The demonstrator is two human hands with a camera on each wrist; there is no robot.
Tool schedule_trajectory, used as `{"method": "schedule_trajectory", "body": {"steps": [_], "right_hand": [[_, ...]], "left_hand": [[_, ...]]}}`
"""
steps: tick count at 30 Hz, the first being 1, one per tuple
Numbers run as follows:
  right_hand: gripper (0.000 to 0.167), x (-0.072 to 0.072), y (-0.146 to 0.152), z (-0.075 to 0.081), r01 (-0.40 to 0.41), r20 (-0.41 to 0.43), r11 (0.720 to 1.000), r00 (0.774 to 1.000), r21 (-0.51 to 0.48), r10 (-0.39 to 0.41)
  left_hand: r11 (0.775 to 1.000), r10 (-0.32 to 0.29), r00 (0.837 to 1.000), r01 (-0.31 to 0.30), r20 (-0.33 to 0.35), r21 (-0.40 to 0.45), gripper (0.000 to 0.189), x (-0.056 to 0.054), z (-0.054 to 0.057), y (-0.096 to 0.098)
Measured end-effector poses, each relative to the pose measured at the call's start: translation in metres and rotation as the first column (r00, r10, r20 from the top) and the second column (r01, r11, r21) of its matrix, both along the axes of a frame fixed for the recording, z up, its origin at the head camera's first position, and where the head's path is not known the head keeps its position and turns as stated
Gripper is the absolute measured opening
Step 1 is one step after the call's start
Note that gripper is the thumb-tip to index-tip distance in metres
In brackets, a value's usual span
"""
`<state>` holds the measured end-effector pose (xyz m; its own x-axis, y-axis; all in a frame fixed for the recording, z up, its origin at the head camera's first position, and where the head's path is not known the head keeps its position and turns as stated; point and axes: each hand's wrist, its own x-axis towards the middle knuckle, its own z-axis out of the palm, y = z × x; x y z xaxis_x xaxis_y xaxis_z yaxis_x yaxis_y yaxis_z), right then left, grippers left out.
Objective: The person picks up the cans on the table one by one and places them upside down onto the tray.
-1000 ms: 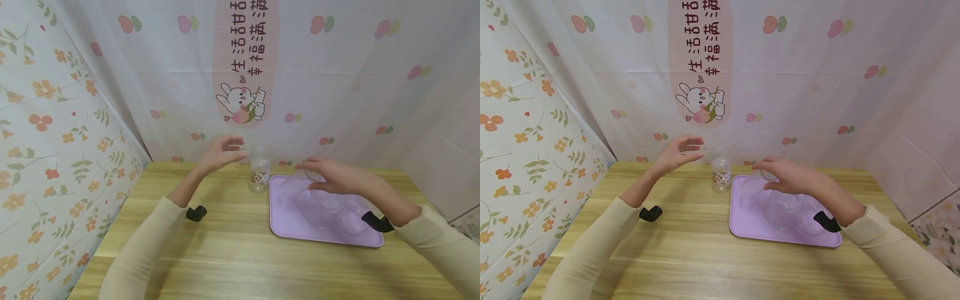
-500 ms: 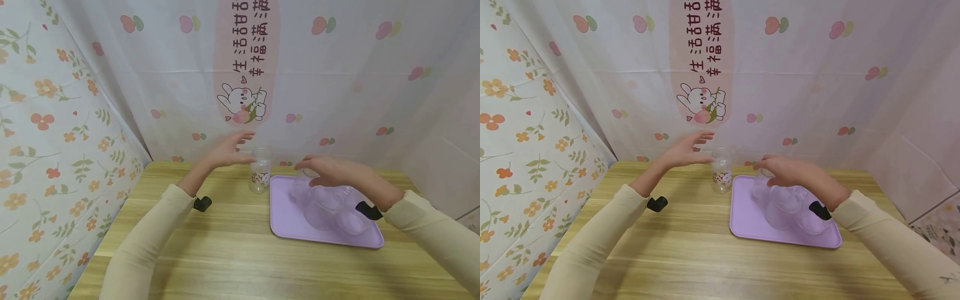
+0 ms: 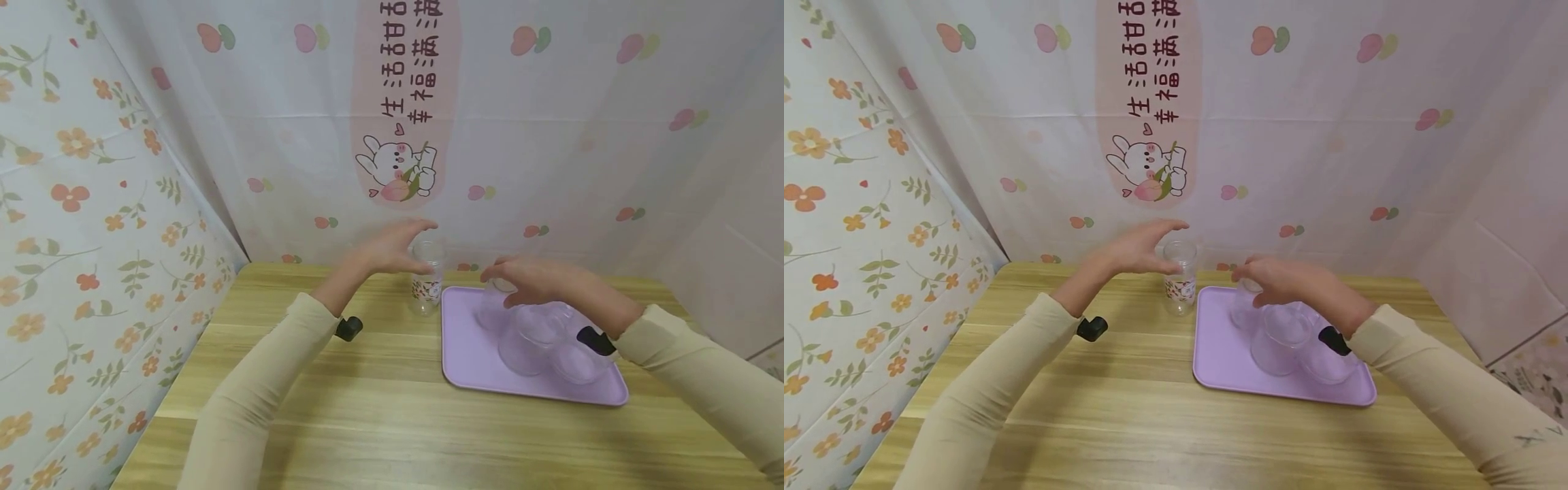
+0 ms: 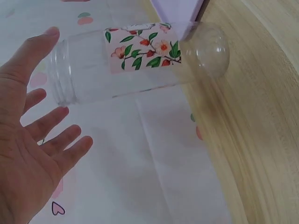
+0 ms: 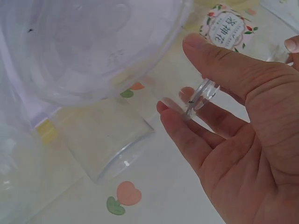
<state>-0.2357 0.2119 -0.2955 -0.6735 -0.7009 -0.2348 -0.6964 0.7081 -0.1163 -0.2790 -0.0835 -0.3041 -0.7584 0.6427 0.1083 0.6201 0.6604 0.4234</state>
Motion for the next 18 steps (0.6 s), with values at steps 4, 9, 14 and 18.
{"method": "schedule_trajectory", "body": {"steps": [4,9,14,18], "right_hand": [[0.052,0.000,0.001,-0.002,-0.015,-0.007,1.000,1.000,0.004,0.015],[0.052,0.000,0.002,-0.005,-0.006,0.004,1.000,1.000,-0.003,0.006],[0.052,0.000,0.004,-0.005,-0.008,0.013,1.000,1.000,-0.006,0.008],[0.053,0.001,0.003,-0.005,-0.005,0.031,1.000,1.000,0.003,0.004]], "left_hand": [[1.000,0.012,1.000,-0.012,0.015,-0.010,0.094,0.001,-0.002,0.005],[1.000,-0.007,1.000,0.007,0.007,-0.020,0.094,0.002,-0.002,0.011],[0.995,-0.017,1.000,0.019,0.021,-0.098,0.090,0.007,0.003,0.019],[0.988,-0.010,0.999,0.016,0.041,-0.152,0.087,0.010,0.002,0.024]]}}
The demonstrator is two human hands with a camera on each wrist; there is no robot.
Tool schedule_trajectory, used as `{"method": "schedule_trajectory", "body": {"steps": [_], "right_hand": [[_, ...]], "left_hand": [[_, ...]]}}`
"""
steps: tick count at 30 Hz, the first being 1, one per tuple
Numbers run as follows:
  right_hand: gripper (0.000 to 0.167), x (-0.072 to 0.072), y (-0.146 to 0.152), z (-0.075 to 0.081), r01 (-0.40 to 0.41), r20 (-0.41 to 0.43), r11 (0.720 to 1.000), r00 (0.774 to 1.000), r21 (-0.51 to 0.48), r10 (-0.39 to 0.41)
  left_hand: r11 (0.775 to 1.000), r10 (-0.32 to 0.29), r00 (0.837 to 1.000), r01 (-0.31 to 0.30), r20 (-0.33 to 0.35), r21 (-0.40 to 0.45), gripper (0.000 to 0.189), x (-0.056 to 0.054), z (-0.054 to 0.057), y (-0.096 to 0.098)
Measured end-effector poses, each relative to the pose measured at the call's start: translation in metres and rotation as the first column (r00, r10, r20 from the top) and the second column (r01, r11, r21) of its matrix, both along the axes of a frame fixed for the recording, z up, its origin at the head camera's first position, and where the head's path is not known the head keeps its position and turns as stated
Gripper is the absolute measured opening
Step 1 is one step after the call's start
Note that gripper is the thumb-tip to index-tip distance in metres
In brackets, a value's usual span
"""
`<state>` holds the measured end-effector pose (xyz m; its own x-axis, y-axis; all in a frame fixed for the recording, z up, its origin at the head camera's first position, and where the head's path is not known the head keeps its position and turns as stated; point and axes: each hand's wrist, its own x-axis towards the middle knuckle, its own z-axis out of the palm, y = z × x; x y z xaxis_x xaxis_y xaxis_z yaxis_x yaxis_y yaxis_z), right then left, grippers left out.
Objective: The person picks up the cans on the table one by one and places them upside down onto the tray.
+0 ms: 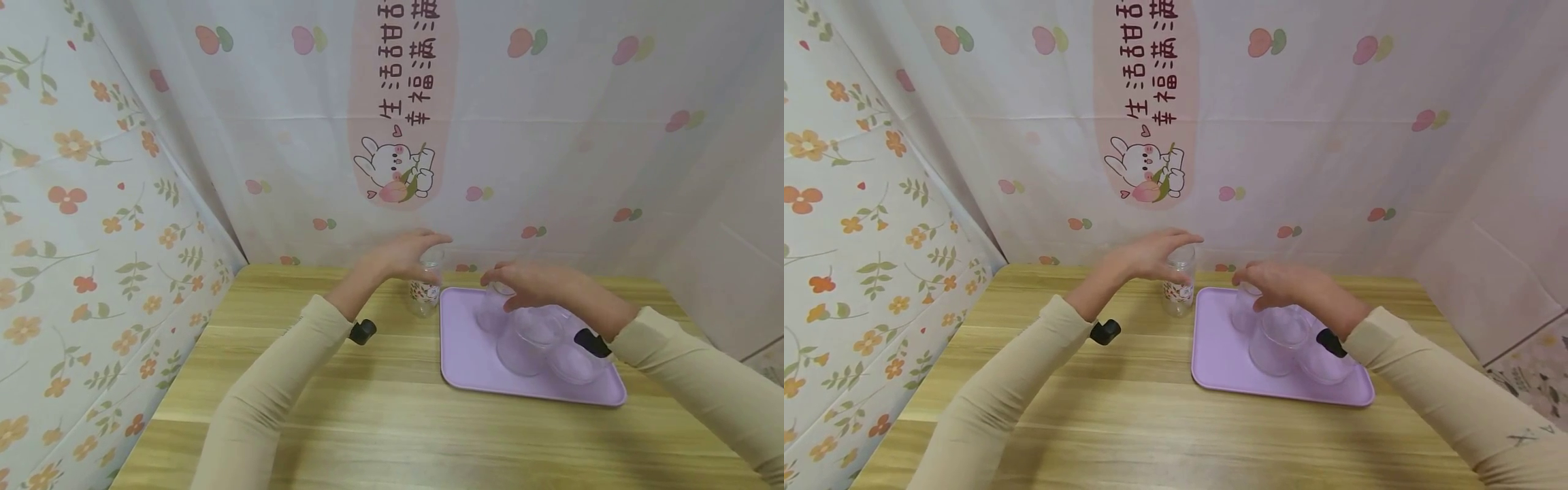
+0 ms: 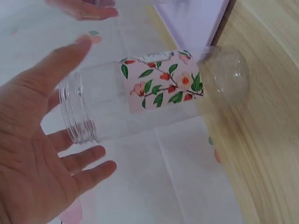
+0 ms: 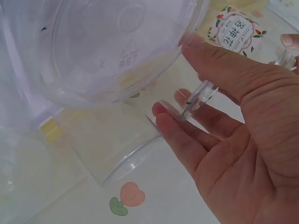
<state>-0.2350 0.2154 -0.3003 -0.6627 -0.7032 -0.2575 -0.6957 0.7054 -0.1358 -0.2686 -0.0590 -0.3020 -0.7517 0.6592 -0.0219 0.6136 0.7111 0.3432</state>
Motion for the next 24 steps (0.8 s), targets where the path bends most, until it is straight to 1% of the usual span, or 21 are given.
{"method": "schedule_trajectory", "body": {"steps": [6,10,12,16,18,24], "right_hand": [[0.056,0.000,-0.002,-0.002,0.001,0.011,1.000,1.000,0.004,-0.001],[0.058,-0.001,-0.002,-0.004,-0.005,0.003,1.000,1.000,-0.003,0.005],[0.058,-0.001,-0.001,-0.005,0.006,0.005,1.000,1.000,-0.007,-0.006],[0.060,0.000,-0.001,-0.005,0.031,0.013,0.999,0.999,-0.016,-0.031],[0.061,0.001,-0.001,-0.004,0.043,0.014,0.999,0.999,-0.017,-0.043],[0.064,0.004,-0.002,0.001,0.067,0.008,0.997,0.998,-0.046,-0.067]], "left_hand": [[1.000,0.013,1.000,-0.013,-0.001,-0.020,0.082,0.001,0.001,0.004],[0.999,0.004,1.000,-0.004,-0.006,-0.044,0.071,0.001,0.003,0.006],[0.999,0.002,1.000,-0.002,-0.009,-0.054,0.065,0.001,0.004,0.008],[0.998,0.018,1.000,-0.019,-0.019,-0.066,0.055,0.002,0.006,0.011],[0.997,0.027,0.999,-0.029,-0.026,-0.074,0.053,0.002,0.007,0.012],[0.995,0.025,0.998,-0.031,-0.056,-0.097,0.049,0.001,0.008,0.015]]}}
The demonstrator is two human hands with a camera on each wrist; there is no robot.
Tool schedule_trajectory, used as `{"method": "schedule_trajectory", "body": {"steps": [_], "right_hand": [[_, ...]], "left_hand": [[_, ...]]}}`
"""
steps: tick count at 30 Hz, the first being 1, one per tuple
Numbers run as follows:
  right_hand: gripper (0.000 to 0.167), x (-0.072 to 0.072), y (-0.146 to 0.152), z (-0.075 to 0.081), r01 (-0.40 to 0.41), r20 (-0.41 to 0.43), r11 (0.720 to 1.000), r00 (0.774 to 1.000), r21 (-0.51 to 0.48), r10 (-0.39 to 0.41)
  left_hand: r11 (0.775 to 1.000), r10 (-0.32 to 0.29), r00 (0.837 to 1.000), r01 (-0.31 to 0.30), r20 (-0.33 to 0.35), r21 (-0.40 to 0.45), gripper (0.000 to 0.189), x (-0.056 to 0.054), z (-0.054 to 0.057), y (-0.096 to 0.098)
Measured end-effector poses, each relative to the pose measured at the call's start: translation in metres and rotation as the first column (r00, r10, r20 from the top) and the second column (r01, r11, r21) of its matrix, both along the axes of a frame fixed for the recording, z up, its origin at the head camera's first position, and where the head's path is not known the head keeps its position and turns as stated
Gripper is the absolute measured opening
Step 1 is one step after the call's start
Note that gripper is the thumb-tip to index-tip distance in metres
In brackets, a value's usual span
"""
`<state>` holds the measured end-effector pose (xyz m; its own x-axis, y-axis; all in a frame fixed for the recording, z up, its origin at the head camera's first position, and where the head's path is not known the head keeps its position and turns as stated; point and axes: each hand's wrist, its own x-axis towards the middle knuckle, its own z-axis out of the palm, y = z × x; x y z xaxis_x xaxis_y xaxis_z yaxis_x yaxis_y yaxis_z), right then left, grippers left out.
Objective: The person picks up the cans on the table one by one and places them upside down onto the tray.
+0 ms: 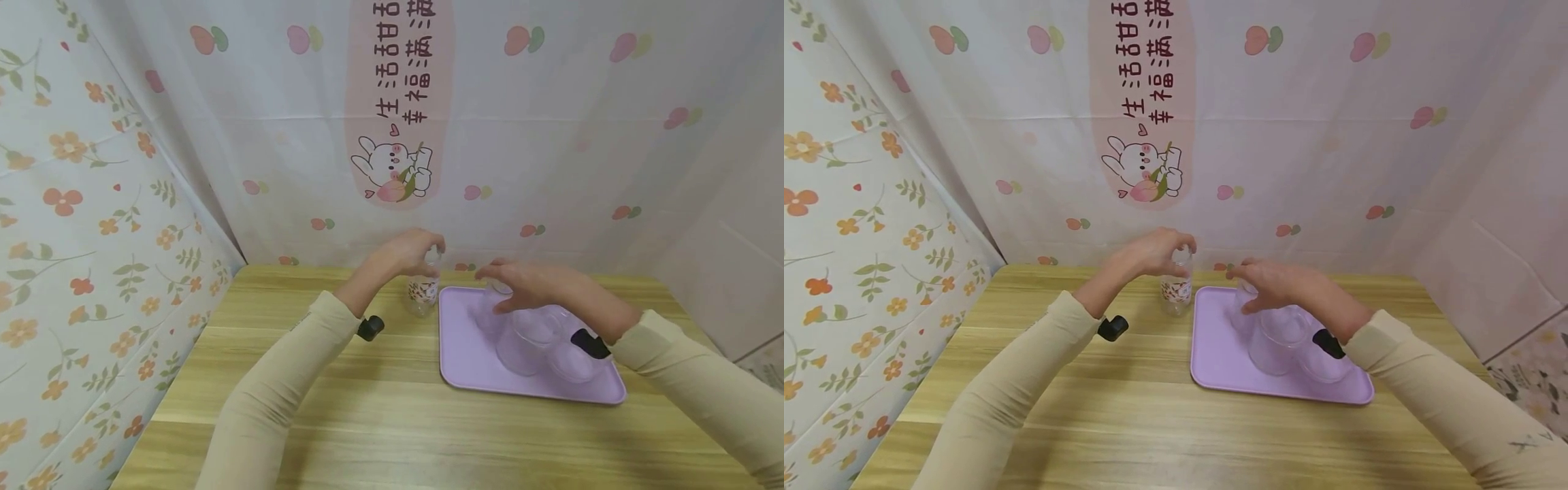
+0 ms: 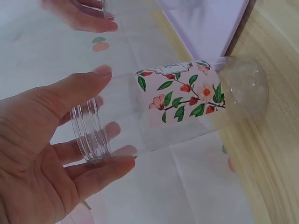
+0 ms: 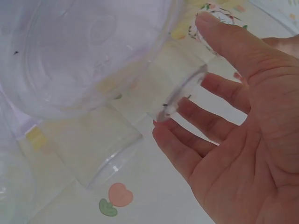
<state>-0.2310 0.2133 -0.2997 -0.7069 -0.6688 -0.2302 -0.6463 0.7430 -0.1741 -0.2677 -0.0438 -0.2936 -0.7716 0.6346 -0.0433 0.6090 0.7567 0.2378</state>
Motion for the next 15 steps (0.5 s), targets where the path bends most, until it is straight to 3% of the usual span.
{"method": "schedule_trajectory", "body": {"steps": [15], "right_hand": [[0.064,0.009,0.006,0.010,0.010,-0.040,0.997,0.999,-0.077,-0.013]], "left_hand": [[0.994,0.018,1.000,-0.017,-0.005,0.110,0.046,0.001,-0.004,-0.018]]}}
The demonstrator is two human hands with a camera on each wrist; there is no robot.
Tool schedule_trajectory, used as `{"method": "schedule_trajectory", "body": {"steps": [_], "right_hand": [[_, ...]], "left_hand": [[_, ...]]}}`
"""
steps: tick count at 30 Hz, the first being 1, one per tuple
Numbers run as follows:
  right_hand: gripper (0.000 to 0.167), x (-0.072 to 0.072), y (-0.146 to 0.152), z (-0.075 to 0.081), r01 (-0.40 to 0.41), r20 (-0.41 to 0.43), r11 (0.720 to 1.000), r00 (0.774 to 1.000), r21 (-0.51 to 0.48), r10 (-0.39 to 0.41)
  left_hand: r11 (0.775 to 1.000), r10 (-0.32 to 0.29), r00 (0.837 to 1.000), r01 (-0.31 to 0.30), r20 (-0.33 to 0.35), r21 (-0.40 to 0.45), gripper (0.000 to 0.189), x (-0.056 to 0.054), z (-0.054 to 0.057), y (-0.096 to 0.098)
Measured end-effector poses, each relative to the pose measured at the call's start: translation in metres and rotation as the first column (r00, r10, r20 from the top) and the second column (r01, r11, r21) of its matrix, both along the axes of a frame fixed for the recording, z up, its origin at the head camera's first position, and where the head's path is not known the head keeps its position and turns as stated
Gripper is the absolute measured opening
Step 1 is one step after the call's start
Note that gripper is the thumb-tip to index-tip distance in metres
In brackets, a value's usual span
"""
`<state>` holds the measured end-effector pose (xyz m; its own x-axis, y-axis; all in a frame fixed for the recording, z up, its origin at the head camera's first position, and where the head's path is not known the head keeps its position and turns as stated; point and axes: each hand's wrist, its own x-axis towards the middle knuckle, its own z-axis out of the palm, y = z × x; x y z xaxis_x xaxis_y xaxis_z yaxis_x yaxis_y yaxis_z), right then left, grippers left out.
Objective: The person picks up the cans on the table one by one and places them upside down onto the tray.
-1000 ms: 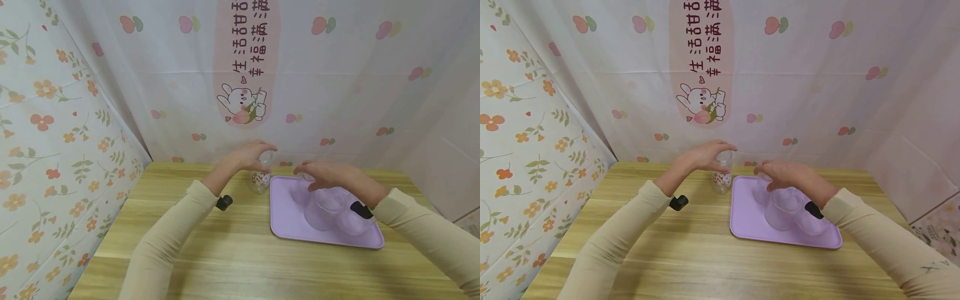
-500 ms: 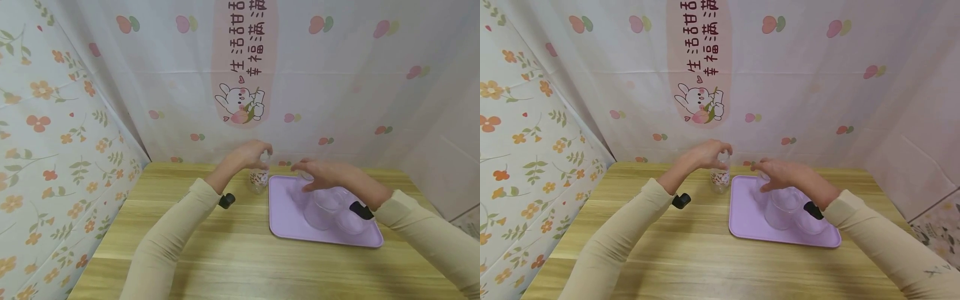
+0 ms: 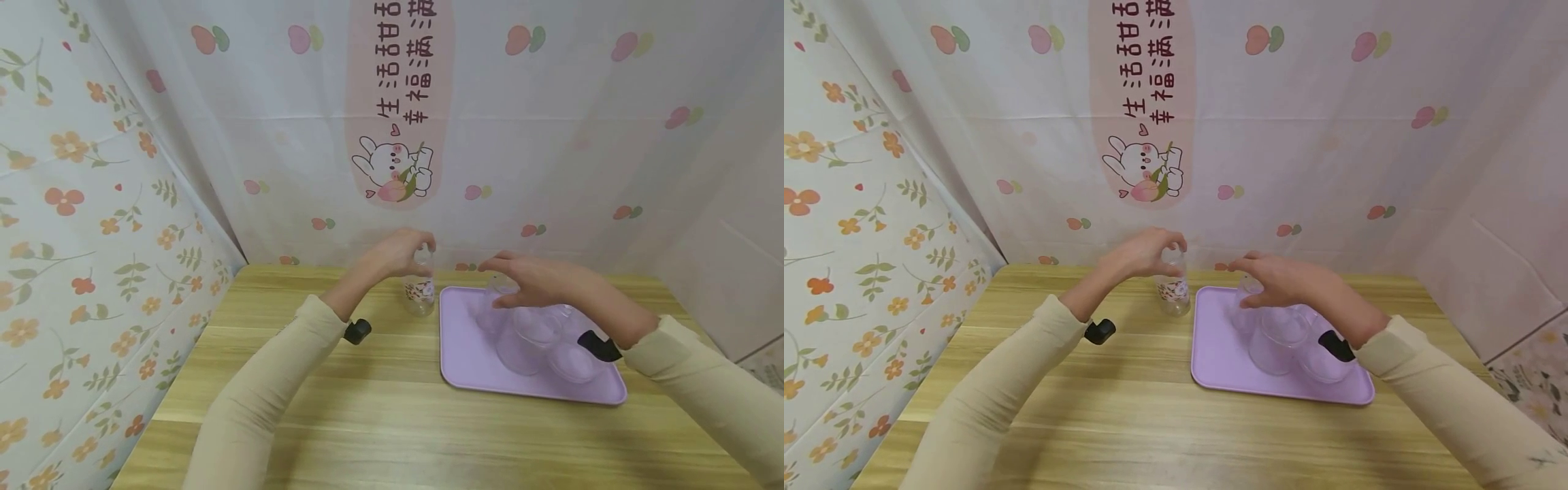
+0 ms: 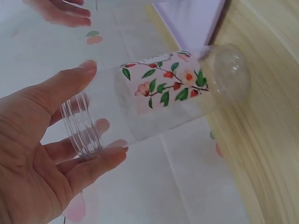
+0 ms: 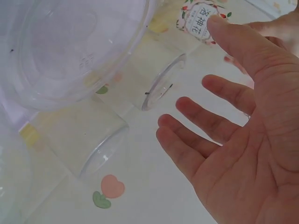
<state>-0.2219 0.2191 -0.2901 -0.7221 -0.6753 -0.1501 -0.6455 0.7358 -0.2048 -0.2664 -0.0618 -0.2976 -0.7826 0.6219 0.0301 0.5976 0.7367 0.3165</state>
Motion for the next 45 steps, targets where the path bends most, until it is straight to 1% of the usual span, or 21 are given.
{"method": "schedule_trajectory", "body": {"steps": [5,10,13,15,18,22,26,28,32,35,37,41,45], "right_hand": [[0.063,0.007,0.006,0.002,-0.010,-0.024,0.999,1.000,-0.036,0.009],[0.062,0.012,0.016,0.004,-0.029,-0.052,0.994,0.998,-0.102,0.024],[0.061,0.014,0.022,0.005,-0.043,-0.087,0.990,0.996,-0.134,0.031],[0.060,0.017,0.026,0.006,-0.054,-0.107,0.986,0.994,-0.160,0.037],[0.058,0.021,0.032,0.007,-0.068,-0.133,0.980,0.990,-0.188,0.043],[0.057,0.025,0.040,0.008,-0.091,-0.166,0.970,0.985,-0.223,0.054],[0.058,0.028,0.047,0.007,-0.114,-0.198,0.959,0.978,-0.258,0.063],[0.059,0.029,0.051,0.007,-0.122,-0.216,0.952,0.974,-0.280,0.061],[0.059,0.032,0.059,0.007,-0.140,-0.256,0.935,0.965,-0.325,0.056],[0.060,0.034,0.064,0.007,-0.133,-0.262,0.927,0.964,-0.349,0.039],[0.059,0.036,0.067,0.006,-0.113,-0.248,0.925,0.968,-0.363,0.021],[0.060,0.039,0.072,0.003,-0.077,-0.210,0.913,0.978,-0.400,-0.010],[0.063,0.041,0.075,0.000,-0.091,-0.221,0.896,0.975,-0.435,-0.008]], "left_hand": [[0.997,0.014,1.000,-0.014,0.006,0.078,0.044,0.003,-0.004,-0.011],[0.994,0.045,0.999,-0.045,0.002,0.098,0.046,0.009,-0.008,-0.022],[0.992,0.067,0.998,-0.067,0.005,0.103,0.048,0.014,-0.010,-0.028],[0.991,0.072,0.997,-0.071,-0.002,0.116,0.048,0.017,-0.011,-0.033],[0.988,0.072,0.997,-0.070,-0.011,0.141,0.050,0.021,-0.015,-0.041],[0.975,0.085,0.996,-0.083,-0.003,0.205,0.053,0.027,-0.023,-0.053],[0.947,0.101,0.995,-0.104,0.024,0.304,0.052,0.032,-0.033,-0.066],[0.925,0.101,0.994,-0.109,0.041,0.364,0.051,0.035,-0.039,-0.071],[0.880,0.107,0.993,-0.118,0.049,0.460,0.052,0.039,-0.050,-0.080],[0.854,0.131,0.990,-0.135,0.044,0.502,0.052,0.043,-0.057,-0.086],[0.837,0.143,0.988,-0.148,0.049,0.527,0.052,0.045,-0.060,-0.090],[0.810,0.166,0.985,-0.168,0.056,0.562,0.054,0.050,-0.066,-0.095],[0.781,0.174,0.982,-0.187,0.079,0.596,0.055,0.055,-0.069,-0.099]]}}
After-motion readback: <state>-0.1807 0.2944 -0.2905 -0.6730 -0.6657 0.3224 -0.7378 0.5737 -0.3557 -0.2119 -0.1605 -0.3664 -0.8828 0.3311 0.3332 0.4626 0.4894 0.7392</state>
